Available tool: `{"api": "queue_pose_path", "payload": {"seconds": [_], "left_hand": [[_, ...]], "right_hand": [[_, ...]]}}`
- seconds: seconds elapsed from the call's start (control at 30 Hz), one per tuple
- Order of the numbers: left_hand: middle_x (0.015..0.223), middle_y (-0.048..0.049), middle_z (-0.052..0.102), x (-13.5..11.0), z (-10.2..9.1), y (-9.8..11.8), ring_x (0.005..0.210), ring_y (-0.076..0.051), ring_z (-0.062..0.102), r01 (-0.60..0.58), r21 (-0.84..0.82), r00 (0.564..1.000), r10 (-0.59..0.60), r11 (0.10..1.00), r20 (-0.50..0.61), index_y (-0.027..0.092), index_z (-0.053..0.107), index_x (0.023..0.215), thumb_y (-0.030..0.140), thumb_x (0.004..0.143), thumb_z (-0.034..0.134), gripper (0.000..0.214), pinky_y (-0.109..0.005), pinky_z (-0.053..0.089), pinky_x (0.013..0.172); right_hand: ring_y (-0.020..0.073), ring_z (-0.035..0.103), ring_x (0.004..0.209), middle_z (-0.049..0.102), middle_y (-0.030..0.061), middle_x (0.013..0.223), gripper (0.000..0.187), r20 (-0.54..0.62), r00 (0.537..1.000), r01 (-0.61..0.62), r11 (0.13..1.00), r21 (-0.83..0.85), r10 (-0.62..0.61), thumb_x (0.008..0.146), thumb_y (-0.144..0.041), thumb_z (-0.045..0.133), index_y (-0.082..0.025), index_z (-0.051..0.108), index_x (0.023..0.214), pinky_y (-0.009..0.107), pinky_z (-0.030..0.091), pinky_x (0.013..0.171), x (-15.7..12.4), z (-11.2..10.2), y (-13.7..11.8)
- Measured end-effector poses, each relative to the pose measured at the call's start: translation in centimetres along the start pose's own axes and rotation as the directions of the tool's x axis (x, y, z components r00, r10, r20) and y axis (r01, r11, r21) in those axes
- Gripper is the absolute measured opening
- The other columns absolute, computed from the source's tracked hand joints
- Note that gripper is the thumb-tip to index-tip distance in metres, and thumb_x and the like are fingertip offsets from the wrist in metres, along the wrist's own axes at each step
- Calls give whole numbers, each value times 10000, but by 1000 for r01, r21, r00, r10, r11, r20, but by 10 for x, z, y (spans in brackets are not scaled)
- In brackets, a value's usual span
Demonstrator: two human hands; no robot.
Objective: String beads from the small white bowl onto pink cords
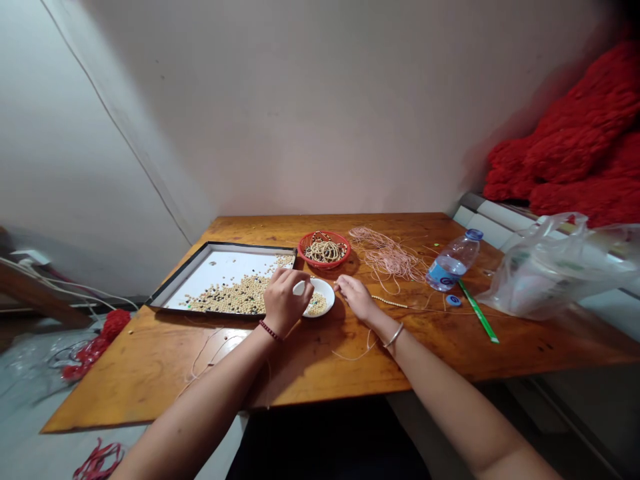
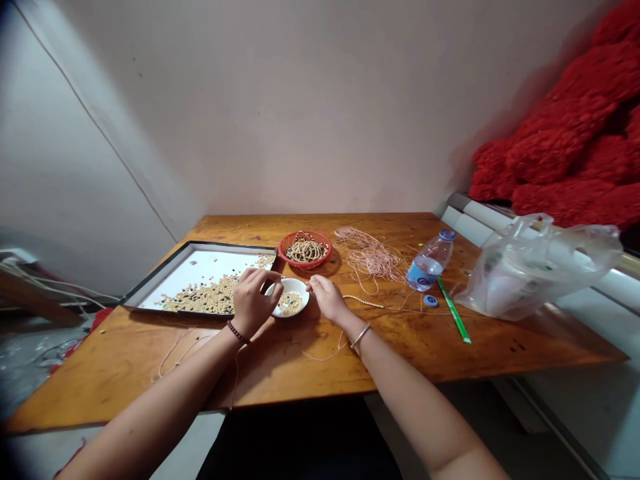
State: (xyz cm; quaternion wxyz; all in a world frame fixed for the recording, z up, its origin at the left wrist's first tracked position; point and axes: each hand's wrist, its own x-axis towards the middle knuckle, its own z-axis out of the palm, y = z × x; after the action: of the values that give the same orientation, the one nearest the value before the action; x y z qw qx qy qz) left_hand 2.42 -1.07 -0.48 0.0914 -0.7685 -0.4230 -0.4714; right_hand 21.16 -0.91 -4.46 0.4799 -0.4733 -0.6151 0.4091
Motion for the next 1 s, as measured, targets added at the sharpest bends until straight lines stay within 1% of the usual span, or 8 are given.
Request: {"api": "queue_pose_path", "payload": {"seconds": [0.13,0.27,0.4,0.6,0.67,0.77,0.87,1.0], "left_hand": [[767,-17,673,1,1,-3,781,-191,558,82,-10,997,-82,997,2,209,622,765,200,807,586,56,-314,437,750],[764,-24,670,2,3,-9,785,-191,556,152,-38,988,-151,988,17,203,633,760,227,815,576,83,-311,443,728],[772,-26,673,3,5,-15,785,-193,566,228,-71,974,-229,971,1,199,647,772,244,807,575,92,-299,452,685],[774,-37,673,5,6,-22,779,-198,585,305,-63,950,-308,950,-52,202,662,779,265,796,574,110,-284,446,651],[784,-43,675,6,6,-27,787,-203,593,343,-55,935,-346,938,-74,200,662,787,277,796,568,122,-288,447,662],[786,-43,682,8,7,-35,785,-206,610,419,-73,899,-425,905,-110,194,657,779,287,787,562,134,-303,452,703],[773,-40,686,9,9,-42,769,-201,623,473,-121,864,-487,873,-132,188,657,763,295,777,559,146,-313,456,749],[755,-38,682,10,12,-46,754,-193,628,532,-202,815,-562,823,-143,181,659,763,318,773,555,172,-306,465,754]], "right_hand": [[143,421,596,446,-3,579,403,-54,998,15,999,-52,-18,845,-538,417,-202,497,637,254,322,543,5,-7,-1],[143,415,588,437,-6,561,402,-82,996,19,998,-57,-23,821,-538,435,-205,494,605,256,321,541,9,-14,3],[141,415,577,447,-6,560,372,-102,994,-43,992,-118,31,820,-491,423,-207,485,589,258,321,542,13,-21,6],[139,425,574,463,-7,542,288,-118,989,-113,969,-220,89,793,-349,399,-198,474,559,255,315,557,18,-33,10],[141,430,584,471,-7,542,259,-132,986,-134,957,-258,102,769,-315,404,-196,479,551,255,311,572,19,-39,12],[144,438,586,483,-6,539,256,-151,981,-166,939,-302,125,758,-307,403,-192,502,553,258,312,588,21,-47,16],[144,452,576,496,-4,532,265,-149,977,-195,924,-330,154,754,-309,408,-187,519,546,259,321,599,23,-53,20],[145,465,576,520,7,538,257,-148,971,-227,909,-350,186,736,-285,422,-182,530,527,259,322,597,25,-58,26]]}}
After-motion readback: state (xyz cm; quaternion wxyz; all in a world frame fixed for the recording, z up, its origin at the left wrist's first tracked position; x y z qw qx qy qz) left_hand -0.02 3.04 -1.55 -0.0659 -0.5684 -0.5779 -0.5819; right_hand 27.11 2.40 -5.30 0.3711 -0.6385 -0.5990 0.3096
